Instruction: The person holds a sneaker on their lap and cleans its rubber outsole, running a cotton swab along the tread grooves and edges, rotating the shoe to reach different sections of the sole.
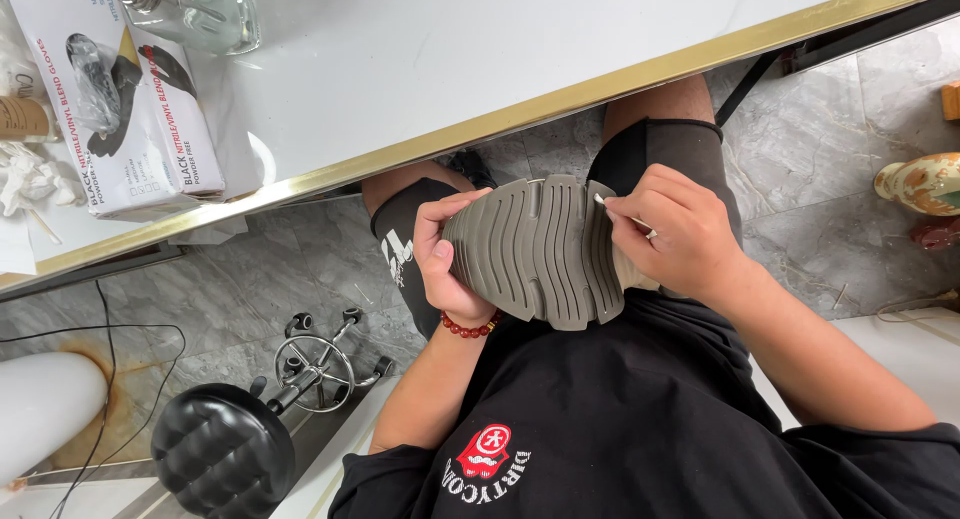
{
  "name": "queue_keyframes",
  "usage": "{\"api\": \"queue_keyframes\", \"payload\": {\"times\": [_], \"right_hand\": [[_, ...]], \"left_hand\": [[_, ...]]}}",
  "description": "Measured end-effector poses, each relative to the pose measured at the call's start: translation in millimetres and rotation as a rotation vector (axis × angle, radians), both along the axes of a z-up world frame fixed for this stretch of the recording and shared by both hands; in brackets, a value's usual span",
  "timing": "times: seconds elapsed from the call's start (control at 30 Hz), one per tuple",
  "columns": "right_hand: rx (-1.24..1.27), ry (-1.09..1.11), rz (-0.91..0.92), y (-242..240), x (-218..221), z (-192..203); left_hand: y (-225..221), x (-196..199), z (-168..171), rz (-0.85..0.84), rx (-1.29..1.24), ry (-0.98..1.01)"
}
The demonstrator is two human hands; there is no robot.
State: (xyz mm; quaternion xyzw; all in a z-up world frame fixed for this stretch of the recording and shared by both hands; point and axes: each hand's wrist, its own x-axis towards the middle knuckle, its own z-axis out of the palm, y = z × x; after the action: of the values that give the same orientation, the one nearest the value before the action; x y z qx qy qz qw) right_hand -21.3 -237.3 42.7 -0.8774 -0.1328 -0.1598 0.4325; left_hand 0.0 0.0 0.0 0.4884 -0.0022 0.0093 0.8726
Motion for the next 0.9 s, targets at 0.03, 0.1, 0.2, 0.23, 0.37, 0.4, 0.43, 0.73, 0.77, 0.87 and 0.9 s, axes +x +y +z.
{"api": "queue_keyframes", "payload": {"times": [0.03, 0.1, 0.2, 0.23, 0.37, 0.4, 0.43, 0.73, 0.77, 0.87, 0.9], "right_hand": [[0.002, 0.0, -0.003, -1.1, -0.6, -0.2], [0.062, 0.088, 0.045, -3.4, -1.7, -0.8], [0.139, 0.201, 0.087, -10.6, -2.4, -3.7], [0.142, 0.207, 0.087, -10.2, -2.5, -3.5], [0.129, 0.231, 0.019, -9.0, 2.0, -2.9], [0.113, 0.208, -0.011, -8.6, 3.5, -3.0], [0.111, 0.207, -0.006, -9.2, 3.0, -3.3], [0.147, 0.378, 0.176, -7.1, -11.6, 8.3], [0.155, 0.386, 0.212, -5.4, -16.1, 9.6], [0.15, 0.381, 0.251, -3.4, -19.7, 11.8], [0.134, 0.353, 0.251, -3.3, -18.7, 12.2]], "left_hand": [[0.2, 0.4, -1.1, -0.003, 0.002, 0.0], [0.4, 0.9, -3.7, -0.004, -0.036, -0.001], [-1.0, 1.4, -2.3, -0.006, -0.036, -0.013], [-0.4, 0.5, -1.6, -0.006, -0.033, -0.007], [0.2, -0.6, -1.5, -0.033, 0.01, -0.049], [0.2, -1.1, -2.1, -0.039, 0.013, -0.069], [0.1, -0.5, -2.3, -0.035, 0.012, -0.071], [3.5, 4.9, -3.3, -0.004, 0.111, -0.037], [3.7, 5.1, -4.1, -0.006, 0.106, -0.04], [4.2, 4.3, -2.5, -0.015, 0.096, -0.039], [4.0, 5.9, -1.4, -0.027, 0.09, -0.049]]}}
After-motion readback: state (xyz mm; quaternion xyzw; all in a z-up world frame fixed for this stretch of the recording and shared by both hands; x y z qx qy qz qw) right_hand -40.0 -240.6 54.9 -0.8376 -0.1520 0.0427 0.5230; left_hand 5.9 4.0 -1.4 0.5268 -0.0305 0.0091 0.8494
